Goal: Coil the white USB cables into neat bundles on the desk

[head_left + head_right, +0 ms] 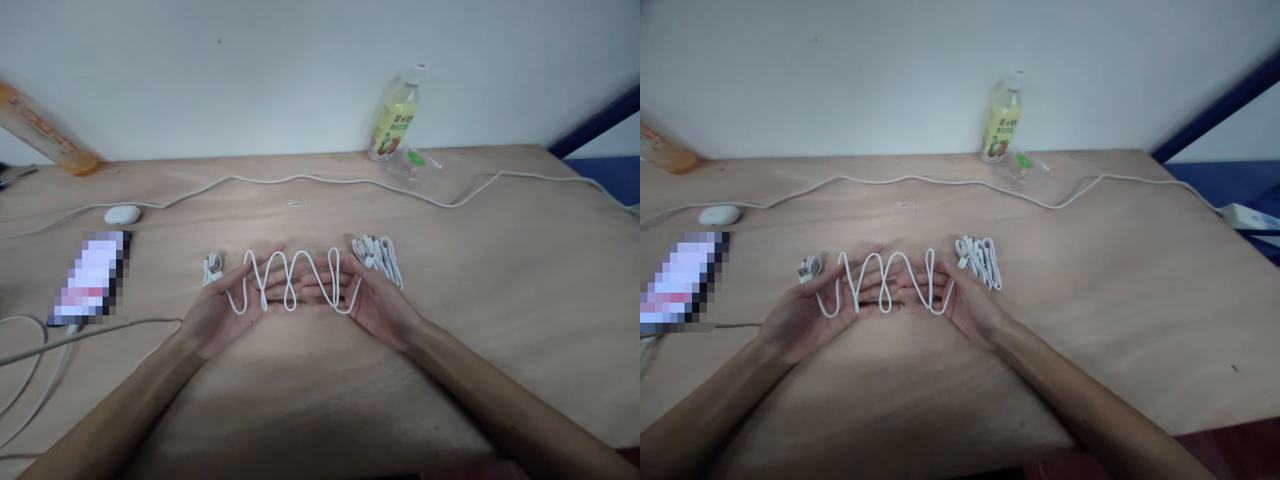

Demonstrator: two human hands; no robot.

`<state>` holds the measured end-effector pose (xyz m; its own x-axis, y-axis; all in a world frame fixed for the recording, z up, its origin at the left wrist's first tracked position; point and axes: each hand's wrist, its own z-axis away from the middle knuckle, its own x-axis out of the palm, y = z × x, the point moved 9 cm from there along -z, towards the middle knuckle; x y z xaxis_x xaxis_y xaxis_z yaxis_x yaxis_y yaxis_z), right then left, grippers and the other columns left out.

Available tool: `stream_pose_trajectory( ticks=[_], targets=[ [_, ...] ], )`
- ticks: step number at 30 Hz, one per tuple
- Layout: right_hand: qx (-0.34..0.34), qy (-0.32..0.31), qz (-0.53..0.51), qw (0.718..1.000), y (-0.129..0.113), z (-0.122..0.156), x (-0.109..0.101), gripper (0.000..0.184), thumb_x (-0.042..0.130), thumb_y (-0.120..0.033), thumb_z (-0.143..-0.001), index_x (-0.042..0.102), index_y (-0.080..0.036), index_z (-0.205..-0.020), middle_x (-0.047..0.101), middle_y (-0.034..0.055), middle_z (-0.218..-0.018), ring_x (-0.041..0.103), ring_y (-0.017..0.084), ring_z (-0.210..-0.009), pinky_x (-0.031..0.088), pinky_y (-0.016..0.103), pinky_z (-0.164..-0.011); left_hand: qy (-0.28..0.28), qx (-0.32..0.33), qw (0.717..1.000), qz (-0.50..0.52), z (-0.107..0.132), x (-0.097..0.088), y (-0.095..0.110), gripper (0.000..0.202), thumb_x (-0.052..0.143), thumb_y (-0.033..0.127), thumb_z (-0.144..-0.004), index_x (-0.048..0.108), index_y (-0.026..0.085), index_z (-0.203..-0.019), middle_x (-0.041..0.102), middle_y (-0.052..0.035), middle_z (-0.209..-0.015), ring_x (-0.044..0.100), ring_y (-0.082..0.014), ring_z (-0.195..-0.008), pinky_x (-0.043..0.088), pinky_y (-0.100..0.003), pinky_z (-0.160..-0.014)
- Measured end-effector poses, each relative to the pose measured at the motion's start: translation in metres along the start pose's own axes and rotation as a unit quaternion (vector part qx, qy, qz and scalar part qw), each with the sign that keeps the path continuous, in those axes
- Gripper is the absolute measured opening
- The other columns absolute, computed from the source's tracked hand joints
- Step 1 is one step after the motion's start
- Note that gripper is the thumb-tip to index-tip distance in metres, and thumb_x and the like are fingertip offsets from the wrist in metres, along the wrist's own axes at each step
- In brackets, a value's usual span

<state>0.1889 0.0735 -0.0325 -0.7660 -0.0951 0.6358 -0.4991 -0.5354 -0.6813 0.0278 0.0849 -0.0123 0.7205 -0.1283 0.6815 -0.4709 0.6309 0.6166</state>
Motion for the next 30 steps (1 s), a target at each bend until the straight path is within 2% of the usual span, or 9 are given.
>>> stream_pose_trajectory(
  ticks=[4,8,14,18,24,30],
  targets=[
    [0.003,-0.013,0.021,1.000,0.0000,0.0018,0.0034,0.037,0.062,-0.053,-0.109,0.078,-0.021,-0.118,0.085,0.0141,-0.120,0.082,0.029,-0.110,0.068,0.042,-0.085,-0.022,-0.021,1.000,-0.001,0.0007,0.0009,-0.0039,0.060,0.050,0.025,-0.112,0.042,0.027,-0.172,0.070,-0.0178,-0.154,0.074,-0.0400,-0.132,0.066,-0.059,-0.102],
    [-0.014,-0.016,0.058,0.998,-0.0020,0.0052,0.0060,0.036,0.072,-0.053,-0.103,0.077,-0.021,-0.119,0.084,0.0148,-0.124,0.083,0.029,-0.110,0.066,0.031,-0.068,-0.039,-0.029,0.999,0.006,0.0015,0.0044,-0.0045,0.061,0.049,0.026,-0.113,0.039,0.029,-0.174,0.067,-0.0160,-0.158,0.072,-0.0393,-0.135,0.064,-0.057,-0.106],
    [-0.021,-0.010,0.066,0.998,-0.0038,0.0059,0.0054,0.028,0.073,-0.047,-0.104,0.075,-0.022,-0.115,0.085,0.0132,-0.123,0.084,0.027,-0.106,0.064,0.026,-0.058,-0.050,-0.022,0.999,0.003,0.0023,0.0025,-0.0032,0.062,0.050,0.035,-0.115,0.033,0.032,-0.175,0.069,-0.0161,-0.156,0.073,-0.0410,-0.134,0.067,-0.056,-0.098],
    [-0.020,-0.010,0.074,0.997,-0.0045,0.0061,0.0046,0.028,0.073,-0.048,-0.104,0.075,-0.021,-0.113,0.086,0.0124,-0.114,0.085,0.026,-0.097,0.066,0.028,-0.062,-0.079,-0.027,0.997,0.002,0.0032,0.0051,-0.0041,0.061,0.047,0.040,-0.116,0.033,0.033,-0.175,0.069,-0.0175,-0.156,0.073,-0.0426,-0.133,0.068,-0.060,-0.093],
    [-0.016,0.001,0.074,0.997,-0.0019,0.0067,0.0004,0.026,0.074,-0.045,-0.104,0.071,-0.021,-0.114,0.086,0.0108,-0.109,0.085,0.023,-0.090,0.066,0.030,-0.067,-0.078,-0.038,0.996,0.003,0.0040,0.0077,-0.0060,0.061,0.043,0.034,-0.117,0.028,0.032,-0.176,0.063,-0.0171,-0.162,0.073,-0.0407,-0.132,0.069,-0.055,-0.090],
    [-0.023,-0.013,0.084,0.996,-0.0040,0.0060,0.0046,0.023,0.079,-0.041,-0.100,0.069,-0.022,-0.110,0.085,0.0092,-0.109,0.084,0.022,-0.092,0.066,0.028,-0.066,-0.051,-0.038,0.998,-0.005,0.0023,0.0043,-0.0084,0.066,0.049,0.029,-0.114,0.029,0.031,-0.177,0.067,-0.0169,-0.158,0.072,-0.0385,-0.136,0.058,-0.059,-0.112]
  ],
)
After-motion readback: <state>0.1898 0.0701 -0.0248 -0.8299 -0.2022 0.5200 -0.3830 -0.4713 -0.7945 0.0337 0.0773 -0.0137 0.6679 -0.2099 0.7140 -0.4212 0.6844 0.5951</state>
